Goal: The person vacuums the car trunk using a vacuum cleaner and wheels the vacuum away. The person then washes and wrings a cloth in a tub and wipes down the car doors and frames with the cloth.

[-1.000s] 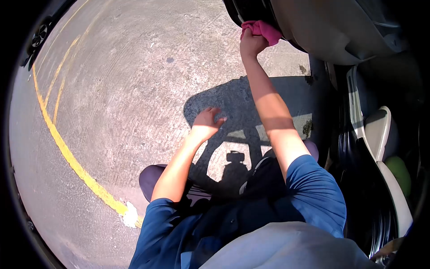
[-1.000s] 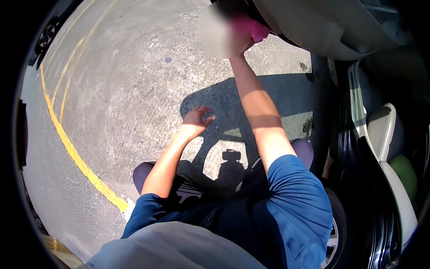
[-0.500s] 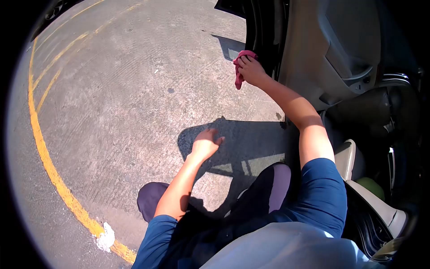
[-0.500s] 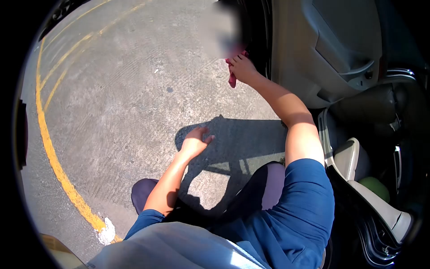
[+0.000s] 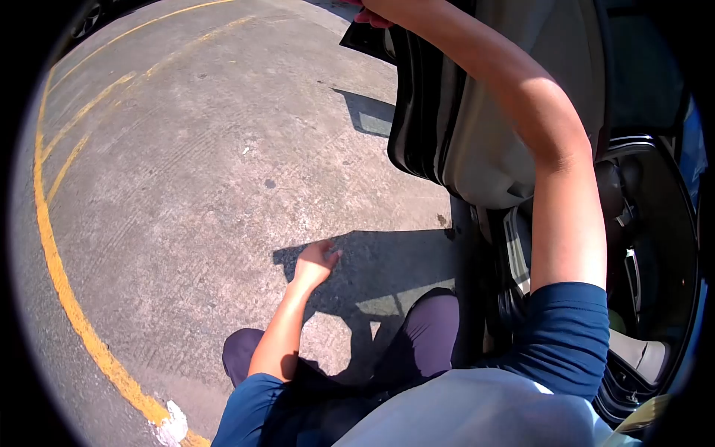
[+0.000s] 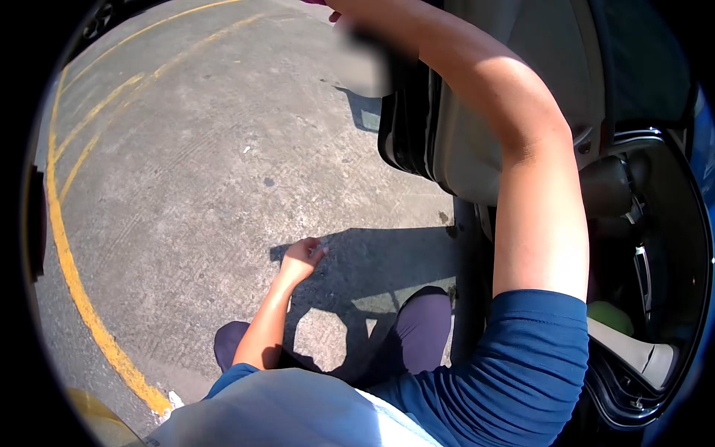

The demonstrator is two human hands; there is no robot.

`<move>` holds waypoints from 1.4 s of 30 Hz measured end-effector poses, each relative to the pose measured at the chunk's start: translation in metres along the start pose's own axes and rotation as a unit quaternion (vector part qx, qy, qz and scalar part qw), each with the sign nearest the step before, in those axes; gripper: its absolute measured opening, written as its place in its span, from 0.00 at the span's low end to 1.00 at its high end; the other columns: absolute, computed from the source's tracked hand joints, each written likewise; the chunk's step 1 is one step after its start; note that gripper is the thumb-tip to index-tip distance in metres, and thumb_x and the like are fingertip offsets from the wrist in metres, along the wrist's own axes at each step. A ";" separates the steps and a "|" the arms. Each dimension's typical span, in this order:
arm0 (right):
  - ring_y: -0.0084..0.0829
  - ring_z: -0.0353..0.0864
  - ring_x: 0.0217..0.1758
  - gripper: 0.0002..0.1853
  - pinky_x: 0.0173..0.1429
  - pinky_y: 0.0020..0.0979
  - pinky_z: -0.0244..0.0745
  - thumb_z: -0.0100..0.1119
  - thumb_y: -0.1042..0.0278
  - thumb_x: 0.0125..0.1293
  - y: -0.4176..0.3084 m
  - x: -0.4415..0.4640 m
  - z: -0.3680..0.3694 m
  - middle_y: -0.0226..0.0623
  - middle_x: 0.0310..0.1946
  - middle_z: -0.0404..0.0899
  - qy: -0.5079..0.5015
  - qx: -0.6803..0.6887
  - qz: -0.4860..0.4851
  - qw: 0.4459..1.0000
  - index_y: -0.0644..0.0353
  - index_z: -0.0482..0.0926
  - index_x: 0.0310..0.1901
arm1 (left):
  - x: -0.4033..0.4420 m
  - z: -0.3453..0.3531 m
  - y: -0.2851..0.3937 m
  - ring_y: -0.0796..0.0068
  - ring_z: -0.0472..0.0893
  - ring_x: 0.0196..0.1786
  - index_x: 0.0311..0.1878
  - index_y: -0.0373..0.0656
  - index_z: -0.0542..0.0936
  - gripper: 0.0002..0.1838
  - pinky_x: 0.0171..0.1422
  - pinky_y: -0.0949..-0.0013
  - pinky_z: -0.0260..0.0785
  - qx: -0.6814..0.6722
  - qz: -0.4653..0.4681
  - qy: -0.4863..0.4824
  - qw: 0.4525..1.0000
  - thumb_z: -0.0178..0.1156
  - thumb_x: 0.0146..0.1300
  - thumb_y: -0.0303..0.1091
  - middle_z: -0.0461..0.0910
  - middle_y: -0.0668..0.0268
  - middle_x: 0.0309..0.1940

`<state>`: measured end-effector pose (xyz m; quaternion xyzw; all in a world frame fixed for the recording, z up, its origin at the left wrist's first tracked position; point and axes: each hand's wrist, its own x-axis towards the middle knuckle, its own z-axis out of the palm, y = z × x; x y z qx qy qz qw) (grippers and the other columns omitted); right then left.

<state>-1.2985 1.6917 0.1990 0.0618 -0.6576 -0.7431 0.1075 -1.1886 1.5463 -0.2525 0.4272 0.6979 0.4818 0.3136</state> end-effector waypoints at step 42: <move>0.36 0.67 0.53 0.13 0.52 0.37 0.60 0.59 0.55 0.53 0.157 0.043 -0.070 0.34 0.48 0.75 -0.120 0.340 -0.286 0.888 0.49 0.85 0.36 | -0.478 -0.035 0.193 0.61 0.79 0.34 0.39 0.36 0.79 0.15 0.41 0.61 0.71 -0.060 -0.470 0.308 0.825 0.59 0.60 0.40 0.80 0.57 0.32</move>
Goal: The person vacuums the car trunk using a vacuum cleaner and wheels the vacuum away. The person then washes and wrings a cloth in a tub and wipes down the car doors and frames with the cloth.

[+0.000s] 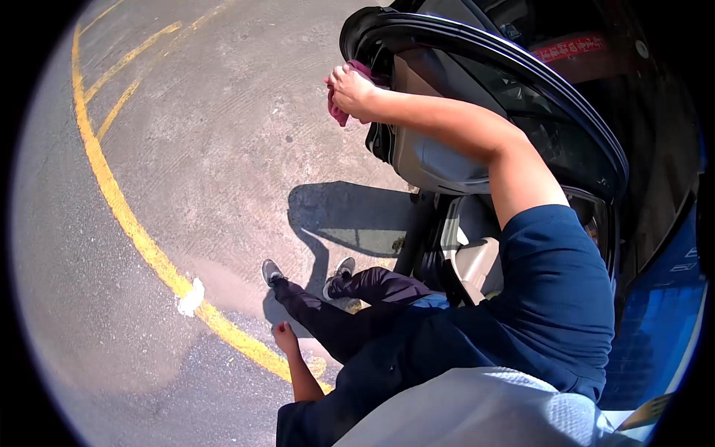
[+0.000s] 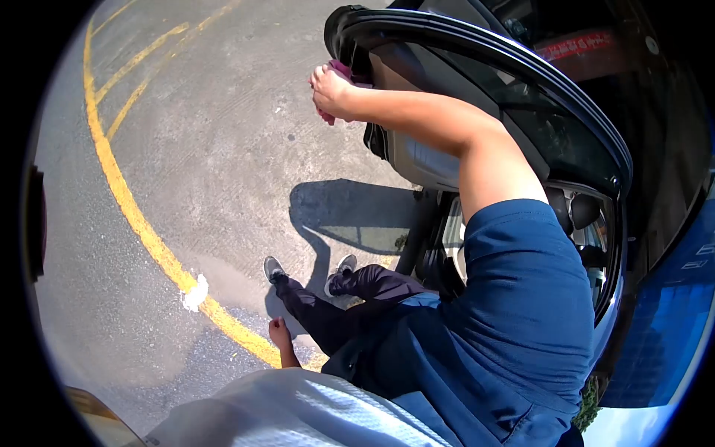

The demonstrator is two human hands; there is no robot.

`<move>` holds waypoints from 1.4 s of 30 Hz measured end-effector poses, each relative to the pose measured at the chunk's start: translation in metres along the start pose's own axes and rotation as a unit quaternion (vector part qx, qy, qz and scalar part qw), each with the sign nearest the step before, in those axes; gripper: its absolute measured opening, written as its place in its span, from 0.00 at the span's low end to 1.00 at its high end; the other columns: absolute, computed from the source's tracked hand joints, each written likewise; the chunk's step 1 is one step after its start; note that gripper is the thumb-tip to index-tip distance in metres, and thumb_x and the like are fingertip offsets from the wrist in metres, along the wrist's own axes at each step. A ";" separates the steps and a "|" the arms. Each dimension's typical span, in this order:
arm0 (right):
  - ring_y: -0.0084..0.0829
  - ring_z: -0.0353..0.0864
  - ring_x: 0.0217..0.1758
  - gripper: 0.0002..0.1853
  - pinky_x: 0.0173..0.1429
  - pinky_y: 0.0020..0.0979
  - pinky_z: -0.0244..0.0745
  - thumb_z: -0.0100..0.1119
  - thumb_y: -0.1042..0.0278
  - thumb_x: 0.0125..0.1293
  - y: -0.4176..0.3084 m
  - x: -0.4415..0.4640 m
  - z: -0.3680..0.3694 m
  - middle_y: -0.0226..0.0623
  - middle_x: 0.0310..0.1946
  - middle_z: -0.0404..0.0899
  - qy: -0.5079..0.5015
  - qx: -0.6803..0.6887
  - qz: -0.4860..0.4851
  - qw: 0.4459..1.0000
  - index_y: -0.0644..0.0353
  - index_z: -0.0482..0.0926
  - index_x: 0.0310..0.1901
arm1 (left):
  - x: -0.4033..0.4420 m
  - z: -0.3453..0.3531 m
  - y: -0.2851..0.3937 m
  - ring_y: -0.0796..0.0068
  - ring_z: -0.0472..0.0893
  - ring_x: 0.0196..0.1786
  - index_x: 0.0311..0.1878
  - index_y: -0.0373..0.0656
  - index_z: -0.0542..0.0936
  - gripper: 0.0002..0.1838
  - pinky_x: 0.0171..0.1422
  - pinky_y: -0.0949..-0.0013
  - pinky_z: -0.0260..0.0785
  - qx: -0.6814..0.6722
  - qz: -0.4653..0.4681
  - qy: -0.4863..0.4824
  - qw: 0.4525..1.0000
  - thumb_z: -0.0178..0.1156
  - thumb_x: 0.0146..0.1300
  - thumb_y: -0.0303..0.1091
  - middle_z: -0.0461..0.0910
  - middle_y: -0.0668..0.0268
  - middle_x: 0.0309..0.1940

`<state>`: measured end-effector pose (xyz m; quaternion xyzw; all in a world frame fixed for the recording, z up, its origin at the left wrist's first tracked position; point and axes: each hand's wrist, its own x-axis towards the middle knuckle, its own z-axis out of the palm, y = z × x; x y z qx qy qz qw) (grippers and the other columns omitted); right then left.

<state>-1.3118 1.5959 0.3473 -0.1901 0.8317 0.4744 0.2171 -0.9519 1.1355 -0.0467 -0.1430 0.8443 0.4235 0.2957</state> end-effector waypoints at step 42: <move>0.32 0.76 0.55 0.21 0.59 0.36 0.72 0.56 0.74 0.60 -0.232 -0.696 0.237 0.41 0.52 0.75 0.637 0.587 0.398 -0.301 0.65 0.69 0.57 | -0.080 0.171 0.392 0.74 0.77 0.23 0.38 0.38 0.77 0.10 0.22 0.72 0.66 0.342 0.170 -0.428 0.819 0.60 0.61 0.36 0.82 0.59 0.31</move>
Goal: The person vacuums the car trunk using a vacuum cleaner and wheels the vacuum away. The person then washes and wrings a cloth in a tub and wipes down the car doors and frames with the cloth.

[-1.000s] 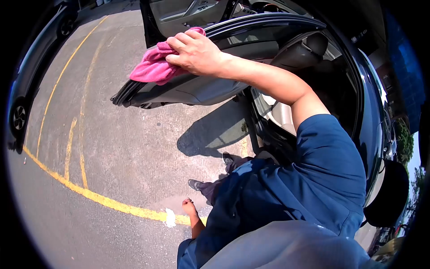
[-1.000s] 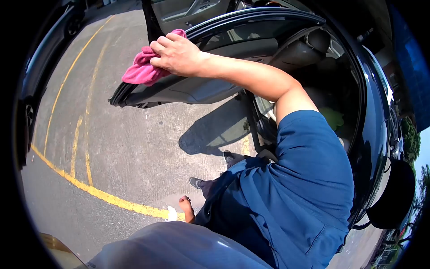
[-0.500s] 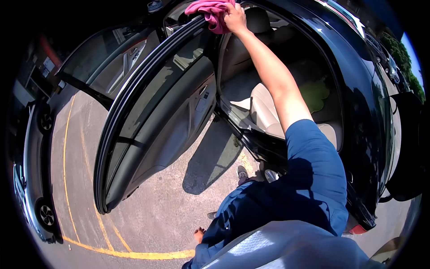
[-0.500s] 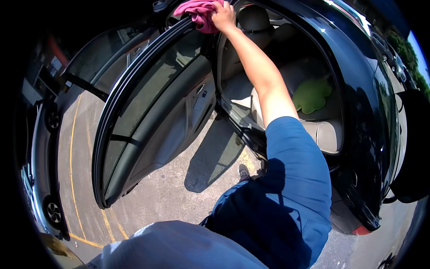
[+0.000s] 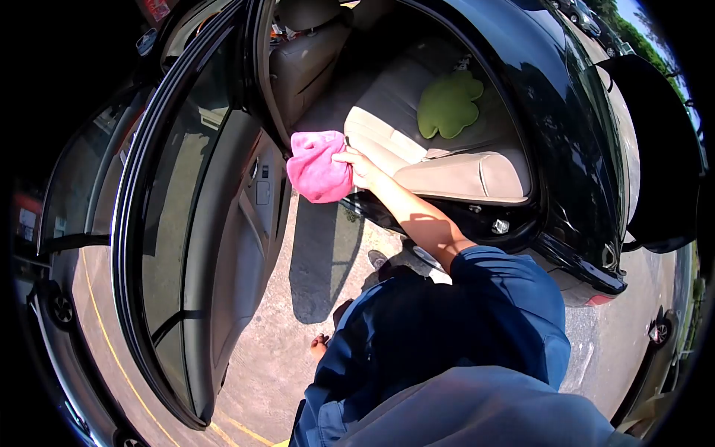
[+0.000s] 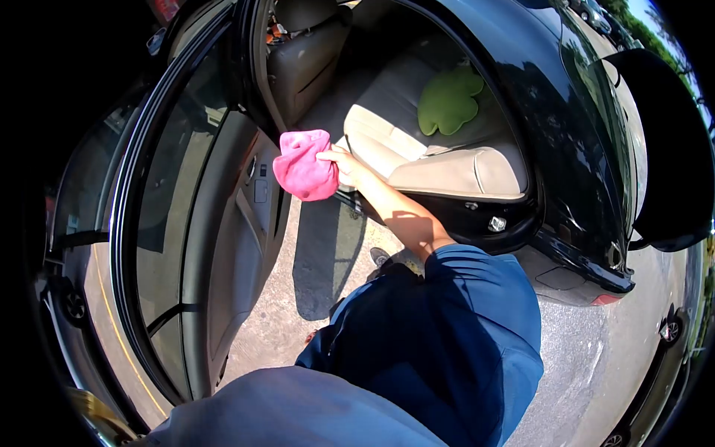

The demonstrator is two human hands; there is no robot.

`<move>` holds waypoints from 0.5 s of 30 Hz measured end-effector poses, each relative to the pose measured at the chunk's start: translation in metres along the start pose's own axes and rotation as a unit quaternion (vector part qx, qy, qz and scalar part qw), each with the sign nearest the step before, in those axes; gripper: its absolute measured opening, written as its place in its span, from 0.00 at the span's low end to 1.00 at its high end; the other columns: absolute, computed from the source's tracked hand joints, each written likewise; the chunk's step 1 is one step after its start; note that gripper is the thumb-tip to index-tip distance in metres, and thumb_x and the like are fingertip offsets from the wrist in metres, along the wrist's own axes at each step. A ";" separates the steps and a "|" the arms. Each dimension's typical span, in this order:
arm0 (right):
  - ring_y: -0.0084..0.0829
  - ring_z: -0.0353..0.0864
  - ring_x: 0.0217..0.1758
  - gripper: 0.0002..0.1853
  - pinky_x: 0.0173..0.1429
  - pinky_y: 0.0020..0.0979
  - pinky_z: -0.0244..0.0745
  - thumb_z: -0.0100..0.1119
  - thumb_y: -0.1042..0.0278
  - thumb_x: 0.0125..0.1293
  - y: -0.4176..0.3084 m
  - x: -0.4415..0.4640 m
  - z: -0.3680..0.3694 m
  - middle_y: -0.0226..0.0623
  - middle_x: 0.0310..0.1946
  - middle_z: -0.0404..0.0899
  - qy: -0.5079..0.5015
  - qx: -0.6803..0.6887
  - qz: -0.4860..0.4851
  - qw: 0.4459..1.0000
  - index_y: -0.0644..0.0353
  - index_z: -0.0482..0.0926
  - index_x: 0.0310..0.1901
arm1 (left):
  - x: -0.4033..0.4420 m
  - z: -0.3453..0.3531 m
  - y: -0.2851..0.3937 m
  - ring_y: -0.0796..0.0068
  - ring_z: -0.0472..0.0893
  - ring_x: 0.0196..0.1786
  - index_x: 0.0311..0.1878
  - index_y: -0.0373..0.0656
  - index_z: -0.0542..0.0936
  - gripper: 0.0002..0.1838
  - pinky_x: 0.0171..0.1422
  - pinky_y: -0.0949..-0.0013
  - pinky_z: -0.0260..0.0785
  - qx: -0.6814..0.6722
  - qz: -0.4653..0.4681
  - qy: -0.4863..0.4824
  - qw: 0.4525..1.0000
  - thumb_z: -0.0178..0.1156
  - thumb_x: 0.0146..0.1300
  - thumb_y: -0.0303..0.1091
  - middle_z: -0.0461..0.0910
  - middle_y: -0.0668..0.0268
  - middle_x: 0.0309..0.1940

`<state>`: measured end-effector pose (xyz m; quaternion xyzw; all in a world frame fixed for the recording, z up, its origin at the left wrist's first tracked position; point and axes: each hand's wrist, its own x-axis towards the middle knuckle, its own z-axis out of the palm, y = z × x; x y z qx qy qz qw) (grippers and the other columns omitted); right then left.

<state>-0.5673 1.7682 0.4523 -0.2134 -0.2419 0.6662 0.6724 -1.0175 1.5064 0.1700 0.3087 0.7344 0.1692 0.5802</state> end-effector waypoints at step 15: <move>0.41 0.73 0.56 0.29 0.62 0.43 0.67 0.59 0.59 0.61 0.156 -0.615 0.047 0.43 0.52 0.74 0.568 0.085 -0.335 0.747 0.61 0.64 0.61 | -0.232 0.033 0.459 0.54 0.73 0.59 0.51 0.31 0.76 0.14 0.66 0.56 0.62 -0.072 0.746 -0.429 0.504 0.52 0.67 0.30 0.74 0.46 0.52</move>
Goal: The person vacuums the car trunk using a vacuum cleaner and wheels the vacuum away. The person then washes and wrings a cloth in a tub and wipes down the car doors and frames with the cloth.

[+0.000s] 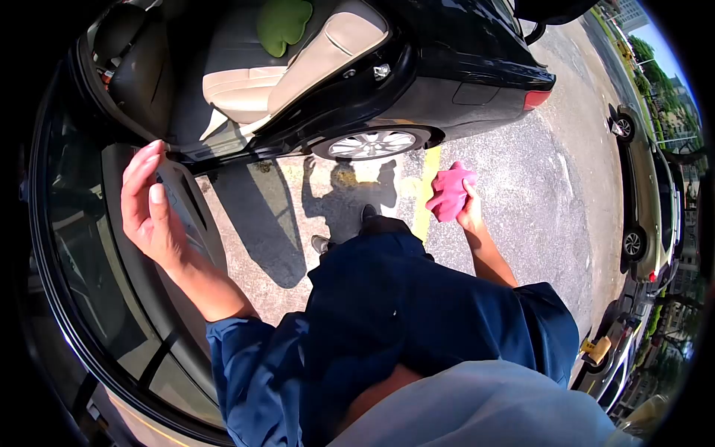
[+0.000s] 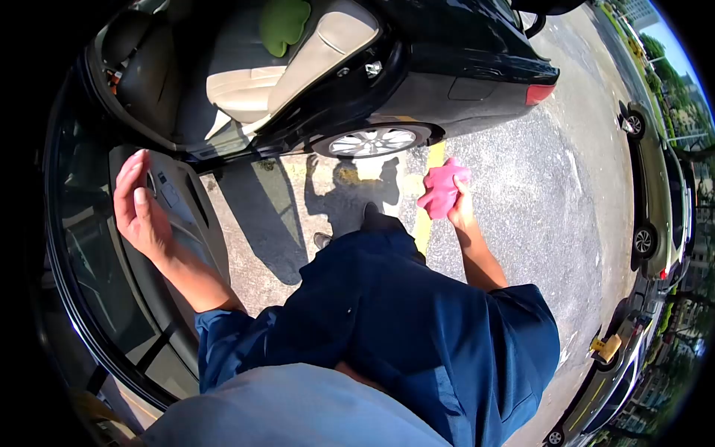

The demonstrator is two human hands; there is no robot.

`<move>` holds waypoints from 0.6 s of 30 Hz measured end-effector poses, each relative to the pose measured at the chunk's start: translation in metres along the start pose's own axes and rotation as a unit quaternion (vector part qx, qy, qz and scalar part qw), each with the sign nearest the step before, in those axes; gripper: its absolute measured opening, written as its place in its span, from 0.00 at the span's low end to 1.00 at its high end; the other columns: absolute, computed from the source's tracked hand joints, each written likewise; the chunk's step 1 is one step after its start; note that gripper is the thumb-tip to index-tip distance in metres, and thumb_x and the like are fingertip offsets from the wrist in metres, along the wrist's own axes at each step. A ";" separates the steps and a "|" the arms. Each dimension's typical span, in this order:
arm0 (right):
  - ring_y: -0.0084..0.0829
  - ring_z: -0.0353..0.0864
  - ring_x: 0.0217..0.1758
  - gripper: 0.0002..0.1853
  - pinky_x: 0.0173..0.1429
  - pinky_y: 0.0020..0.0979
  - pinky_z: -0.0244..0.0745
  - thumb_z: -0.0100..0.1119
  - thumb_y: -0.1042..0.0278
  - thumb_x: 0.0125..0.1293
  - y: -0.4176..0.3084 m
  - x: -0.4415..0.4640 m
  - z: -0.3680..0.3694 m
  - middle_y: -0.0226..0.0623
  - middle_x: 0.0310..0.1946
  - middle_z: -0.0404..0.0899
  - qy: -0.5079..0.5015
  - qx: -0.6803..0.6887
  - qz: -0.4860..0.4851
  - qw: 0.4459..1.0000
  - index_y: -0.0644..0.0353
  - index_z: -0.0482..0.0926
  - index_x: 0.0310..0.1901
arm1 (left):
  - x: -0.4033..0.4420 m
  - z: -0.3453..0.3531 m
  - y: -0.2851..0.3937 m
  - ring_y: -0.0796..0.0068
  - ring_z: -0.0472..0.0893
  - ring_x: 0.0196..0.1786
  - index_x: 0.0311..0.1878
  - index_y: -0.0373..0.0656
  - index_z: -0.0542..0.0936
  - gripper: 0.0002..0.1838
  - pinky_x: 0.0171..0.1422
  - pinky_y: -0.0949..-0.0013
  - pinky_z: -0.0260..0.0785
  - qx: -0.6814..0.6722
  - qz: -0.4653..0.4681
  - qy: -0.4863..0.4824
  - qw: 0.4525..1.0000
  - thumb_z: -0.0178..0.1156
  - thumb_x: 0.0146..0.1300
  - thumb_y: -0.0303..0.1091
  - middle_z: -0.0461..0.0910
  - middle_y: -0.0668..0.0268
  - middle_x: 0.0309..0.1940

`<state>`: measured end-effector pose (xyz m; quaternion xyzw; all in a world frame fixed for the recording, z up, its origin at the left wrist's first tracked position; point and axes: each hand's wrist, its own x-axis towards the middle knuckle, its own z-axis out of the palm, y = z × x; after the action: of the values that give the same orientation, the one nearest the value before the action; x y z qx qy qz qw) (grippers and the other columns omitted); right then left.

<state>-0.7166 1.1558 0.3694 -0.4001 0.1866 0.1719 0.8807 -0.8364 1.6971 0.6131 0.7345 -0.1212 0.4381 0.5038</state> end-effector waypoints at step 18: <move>0.42 0.78 0.47 0.20 0.58 0.42 0.71 0.54 0.56 0.61 -0.072 -0.203 -0.440 0.42 0.42 0.79 0.314 0.186 -0.131 0.922 0.63 0.73 0.48 | 0.143 0.395 0.246 0.48 0.73 0.56 0.56 0.33 0.73 0.23 0.61 0.48 0.64 0.056 0.586 -0.290 0.754 0.51 0.66 0.42 0.74 0.45 0.52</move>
<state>-0.9447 0.7413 0.2413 -0.2830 0.4284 -0.1169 0.8502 -0.6989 1.2870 0.8358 0.6381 -0.6437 0.4199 0.0473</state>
